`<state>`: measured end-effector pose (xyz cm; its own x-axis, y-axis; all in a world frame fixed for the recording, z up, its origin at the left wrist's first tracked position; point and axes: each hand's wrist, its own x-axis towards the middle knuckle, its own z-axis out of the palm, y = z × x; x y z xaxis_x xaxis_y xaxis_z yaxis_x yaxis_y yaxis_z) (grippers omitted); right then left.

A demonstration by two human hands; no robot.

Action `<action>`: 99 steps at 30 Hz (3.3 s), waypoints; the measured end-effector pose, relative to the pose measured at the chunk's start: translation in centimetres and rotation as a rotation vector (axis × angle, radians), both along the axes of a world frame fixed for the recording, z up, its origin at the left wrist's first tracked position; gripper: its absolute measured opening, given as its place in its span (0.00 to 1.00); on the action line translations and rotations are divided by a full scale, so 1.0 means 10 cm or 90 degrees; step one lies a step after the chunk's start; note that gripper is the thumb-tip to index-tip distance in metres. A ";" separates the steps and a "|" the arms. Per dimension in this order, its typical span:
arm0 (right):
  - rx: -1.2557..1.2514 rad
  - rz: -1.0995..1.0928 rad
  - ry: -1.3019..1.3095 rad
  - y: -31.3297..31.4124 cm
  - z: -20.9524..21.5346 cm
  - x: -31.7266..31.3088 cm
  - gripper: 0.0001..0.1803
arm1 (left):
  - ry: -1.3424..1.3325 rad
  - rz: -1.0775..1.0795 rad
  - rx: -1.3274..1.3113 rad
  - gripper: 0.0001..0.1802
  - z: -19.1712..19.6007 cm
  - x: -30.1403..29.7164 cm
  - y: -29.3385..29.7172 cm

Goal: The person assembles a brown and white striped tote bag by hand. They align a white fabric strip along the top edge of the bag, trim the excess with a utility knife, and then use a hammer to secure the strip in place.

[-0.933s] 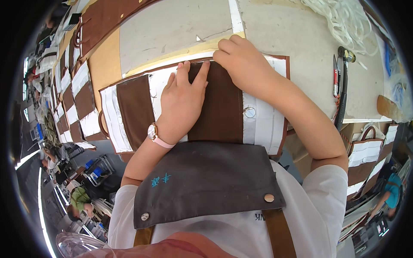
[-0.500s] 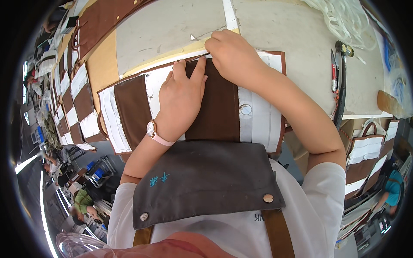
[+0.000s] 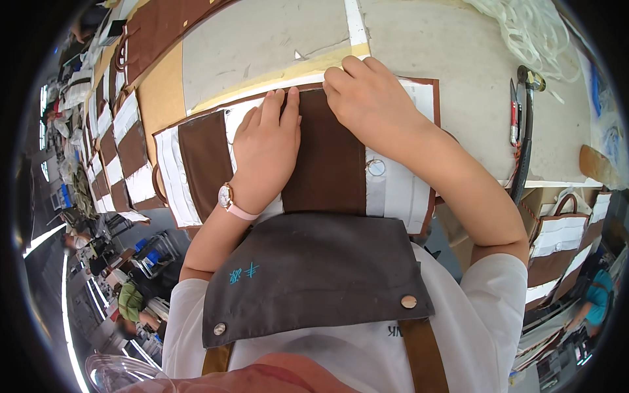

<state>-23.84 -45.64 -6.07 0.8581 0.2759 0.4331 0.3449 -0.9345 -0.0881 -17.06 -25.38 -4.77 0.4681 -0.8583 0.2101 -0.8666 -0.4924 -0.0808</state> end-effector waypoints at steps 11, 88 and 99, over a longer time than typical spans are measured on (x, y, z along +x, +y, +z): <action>0.426 -0.094 0.186 -0.25 0.02 0.06 0.02 | 0.123 -0.071 -0.173 0.25 -0.17 -0.10 -0.24; -0.006 -0.149 0.100 -0.31 0.14 -0.42 0.07 | 0.227 -0.092 -0.178 0.21 -0.15 -0.08 -0.54; 0.278 -0.237 0.077 -0.40 0.03 -0.44 0.06 | 0.203 -0.155 -0.197 0.23 -0.11 -0.07 -0.55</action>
<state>-28.29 -49.64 -5.76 0.9138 -0.2349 0.3314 -0.0356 -0.8591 -0.5106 -17.80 -30.88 -5.91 0.3446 -0.8706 0.3511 -0.9170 -0.2322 0.3243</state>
